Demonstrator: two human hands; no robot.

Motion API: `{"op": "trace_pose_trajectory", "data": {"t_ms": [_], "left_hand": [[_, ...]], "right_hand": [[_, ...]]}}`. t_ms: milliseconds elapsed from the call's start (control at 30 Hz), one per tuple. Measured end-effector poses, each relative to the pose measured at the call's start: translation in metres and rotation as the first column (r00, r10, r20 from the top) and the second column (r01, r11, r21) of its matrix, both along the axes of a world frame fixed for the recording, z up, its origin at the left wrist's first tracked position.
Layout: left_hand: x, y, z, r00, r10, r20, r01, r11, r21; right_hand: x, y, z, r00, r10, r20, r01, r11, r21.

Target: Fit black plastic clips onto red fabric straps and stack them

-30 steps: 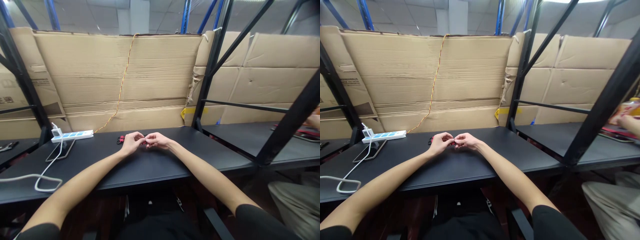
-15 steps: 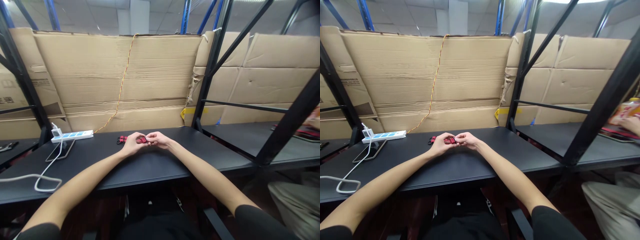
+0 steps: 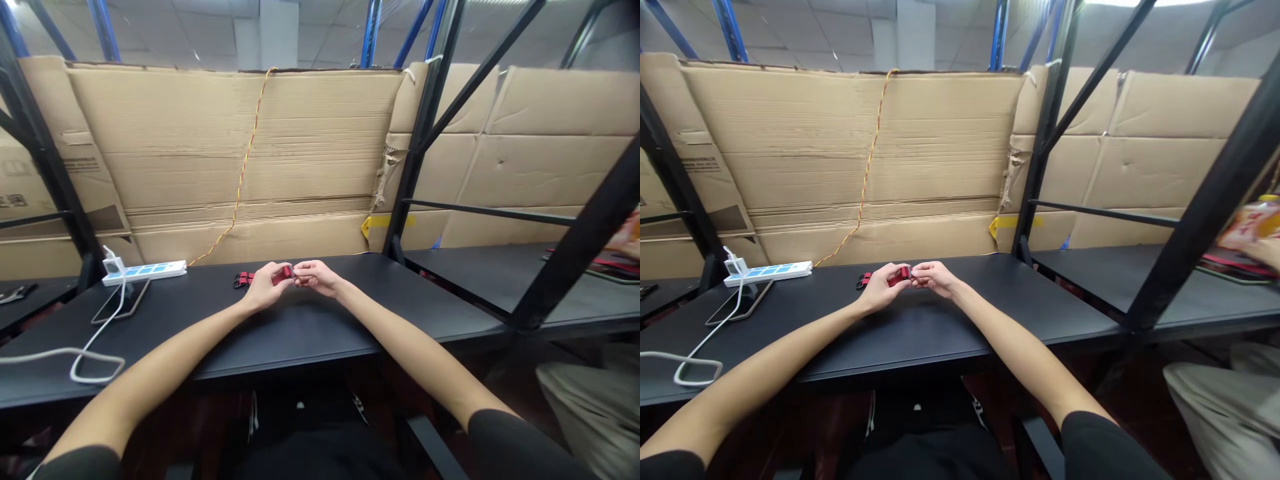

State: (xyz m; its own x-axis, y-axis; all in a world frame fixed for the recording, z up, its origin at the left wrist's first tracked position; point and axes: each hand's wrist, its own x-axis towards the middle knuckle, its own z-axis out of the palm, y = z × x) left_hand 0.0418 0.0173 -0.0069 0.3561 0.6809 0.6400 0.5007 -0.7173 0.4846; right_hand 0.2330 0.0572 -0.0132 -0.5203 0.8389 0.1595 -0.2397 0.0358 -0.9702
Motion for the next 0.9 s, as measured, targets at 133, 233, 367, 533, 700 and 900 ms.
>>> {"op": "trace_pose_trajectory", "data": {"t_ms": [133, 233, 367, 533, 700, 900], "left_hand": [[-0.002, 0.004, 0.0, 0.998, 0.037, 0.057, -0.035, 0.998, -0.044], [-0.002, 0.006, -0.001, 0.994, -0.008, 0.106, 0.021, 0.993, -0.117], [-0.004, 0.006, 0.001, 0.997, -0.033, 0.064, 0.043, 0.987, -0.158], [-0.006, 0.006, 0.002, 0.999, -0.029, 0.028, 0.034, 0.985, -0.171], [-0.006, 0.011, -0.004, 0.999, 0.029, -0.013, -0.031, 0.989, -0.148], [-0.013, 0.019, -0.014, 0.966, 0.137, -0.217, -0.156, 0.985, -0.071]], "right_hand": [[0.001, 0.002, 0.002, 0.995, -0.093, -0.027, 0.093, 0.996, -0.008], [0.002, 0.003, 0.003, 0.991, -0.133, -0.011, 0.133, 0.991, 0.006], [0.003, 0.001, 0.004, 0.993, -0.107, 0.053, 0.104, 0.993, 0.058], [0.005, 0.001, 0.003, 0.988, -0.084, 0.127, 0.076, 0.995, 0.068], [0.012, 0.017, -0.002, 0.954, -0.252, 0.16, 0.241, 0.967, 0.086], [0.035, 0.037, -0.003, 0.602, -0.667, 0.438, 0.436, 0.735, 0.519]]}}
